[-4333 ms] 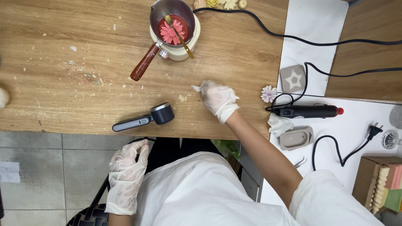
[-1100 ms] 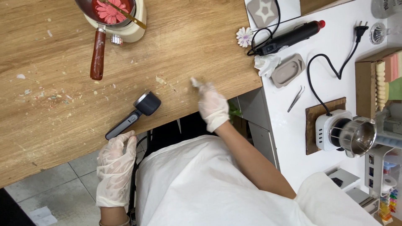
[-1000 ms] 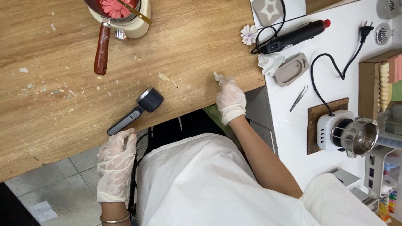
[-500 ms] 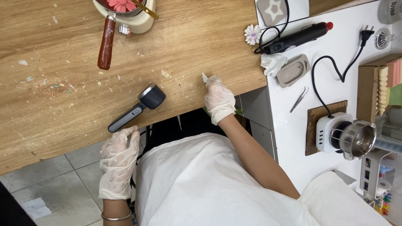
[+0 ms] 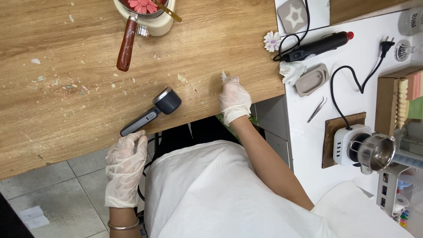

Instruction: Cleaning wax residues and debris from a wooden production table using a scraper and a wipe.

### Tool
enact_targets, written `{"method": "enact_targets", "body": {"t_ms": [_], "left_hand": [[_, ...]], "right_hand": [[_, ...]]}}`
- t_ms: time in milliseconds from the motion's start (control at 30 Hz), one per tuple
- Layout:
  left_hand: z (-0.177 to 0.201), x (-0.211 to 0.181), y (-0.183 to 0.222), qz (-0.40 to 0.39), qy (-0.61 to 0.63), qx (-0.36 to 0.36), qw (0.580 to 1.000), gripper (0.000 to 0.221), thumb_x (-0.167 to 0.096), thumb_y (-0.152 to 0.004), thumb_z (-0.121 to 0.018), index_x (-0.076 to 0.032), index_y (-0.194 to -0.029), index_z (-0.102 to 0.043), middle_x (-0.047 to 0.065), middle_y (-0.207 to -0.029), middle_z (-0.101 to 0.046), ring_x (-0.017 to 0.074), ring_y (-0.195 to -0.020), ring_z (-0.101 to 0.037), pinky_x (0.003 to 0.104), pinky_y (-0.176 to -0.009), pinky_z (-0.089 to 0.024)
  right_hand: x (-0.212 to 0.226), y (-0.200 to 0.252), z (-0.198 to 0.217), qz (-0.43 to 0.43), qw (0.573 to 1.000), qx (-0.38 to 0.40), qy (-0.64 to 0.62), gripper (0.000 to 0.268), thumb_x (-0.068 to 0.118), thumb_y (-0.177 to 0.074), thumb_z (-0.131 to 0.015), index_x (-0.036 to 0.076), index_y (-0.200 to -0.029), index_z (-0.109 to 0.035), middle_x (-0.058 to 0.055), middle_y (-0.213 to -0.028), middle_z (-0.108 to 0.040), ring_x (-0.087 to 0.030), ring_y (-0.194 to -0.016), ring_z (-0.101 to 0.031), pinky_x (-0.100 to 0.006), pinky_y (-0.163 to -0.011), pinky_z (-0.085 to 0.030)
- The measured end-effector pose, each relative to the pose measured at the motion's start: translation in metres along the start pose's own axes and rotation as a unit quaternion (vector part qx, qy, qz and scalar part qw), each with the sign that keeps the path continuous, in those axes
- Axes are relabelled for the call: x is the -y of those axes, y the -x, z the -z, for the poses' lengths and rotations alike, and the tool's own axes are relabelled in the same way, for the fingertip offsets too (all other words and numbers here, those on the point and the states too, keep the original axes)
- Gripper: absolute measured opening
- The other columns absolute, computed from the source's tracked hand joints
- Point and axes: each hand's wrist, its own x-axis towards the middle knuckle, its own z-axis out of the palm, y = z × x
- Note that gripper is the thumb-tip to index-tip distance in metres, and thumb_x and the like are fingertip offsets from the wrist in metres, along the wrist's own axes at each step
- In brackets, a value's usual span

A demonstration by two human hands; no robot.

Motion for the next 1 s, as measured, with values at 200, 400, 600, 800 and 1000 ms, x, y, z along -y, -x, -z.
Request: {"method": "enact_targets", "body": {"t_ms": [200, 400, 600, 800, 1000], "left_hand": [[-0.009, 0.010, 0.006, -0.050, -0.006, -0.034, 0.998, 0.023, -0.030, -0.100, -0.064, -0.014, -0.112, -0.074, 0.008, -0.110, -0.076, 0.0247, -0.102, -0.071, 0.043, -0.103, -0.049], [-0.004, 0.012, 0.006, -0.036, 0.001, -0.031, 0.999, 0.023, -0.030, -0.101, -0.064, -0.013, -0.112, -0.074, 0.008, -0.110, -0.076, 0.0248, -0.102, -0.071, 0.042, -0.100, -0.050], [-0.005, 0.011, 0.008, -0.034, -0.005, -0.024, 0.999, 0.023, -0.029, -0.101, -0.064, -0.013, -0.113, -0.075, 0.008, -0.107, -0.076, 0.0243, -0.100, -0.072, 0.041, -0.099, -0.051], [0.002, 0.007, 0.013, -0.066, -0.023, -0.060, 0.996, 0.022, -0.029, -0.099, -0.065, -0.014, -0.111, -0.075, 0.007, -0.108, -0.077, 0.0238, -0.098, -0.072, 0.043, -0.103, -0.049], [0.007, 0.015, 0.010, 0.018, 0.017, -0.011, 1.000, 0.027, -0.031, -0.100, -0.062, -0.012, -0.114, -0.074, 0.009, -0.114, -0.075, 0.0271, -0.104, -0.070, 0.041, -0.097, -0.051]], "right_hand": [[0.011, 0.001, 0.005, -0.002, 1.000, 0.026, -0.013, 0.025, 0.006, -0.086, -0.062, 0.002, -0.110, -0.065, -0.019, -0.108, -0.066, -0.036, -0.091, -0.072, -0.046, -0.075, -0.058], [0.020, 0.002, 0.005, 0.019, 1.000, 0.021, -0.001, 0.023, 0.004, -0.085, -0.062, 0.002, -0.107, -0.066, -0.018, -0.108, -0.066, -0.035, -0.087, -0.072, -0.045, -0.070, -0.058], [0.030, 0.004, 0.002, 0.033, 0.999, 0.031, -0.010, 0.020, 0.003, -0.089, -0.062, 0.003, -0.109, -0.067, -0.017, -0.108, -0.066, -0.033, -0.090, -0.073, -0.045, -0.074, -0.058], [0.060, 0.019, 0.013, 0.086, 0.993, 0.019, -0.072, 0.038, 0.003, -0.078, -0.063, 0.010, -0.115, -0.067, -0.017, -0.110, -0.066, -0.036, -0.085, -0.071, -0.046, -0.070, -0.057], [0.004, 0.005, 0.008, -0.006, 0.996, -0.018, -0.081, 0.035, 0.007, -0.093, -0.056, 0.021, -0.124, -0.067, -0.016, -0.110, -0.066, -0.034, -0.091, -0.069, -0.045, -0.075, -0.055]]}}
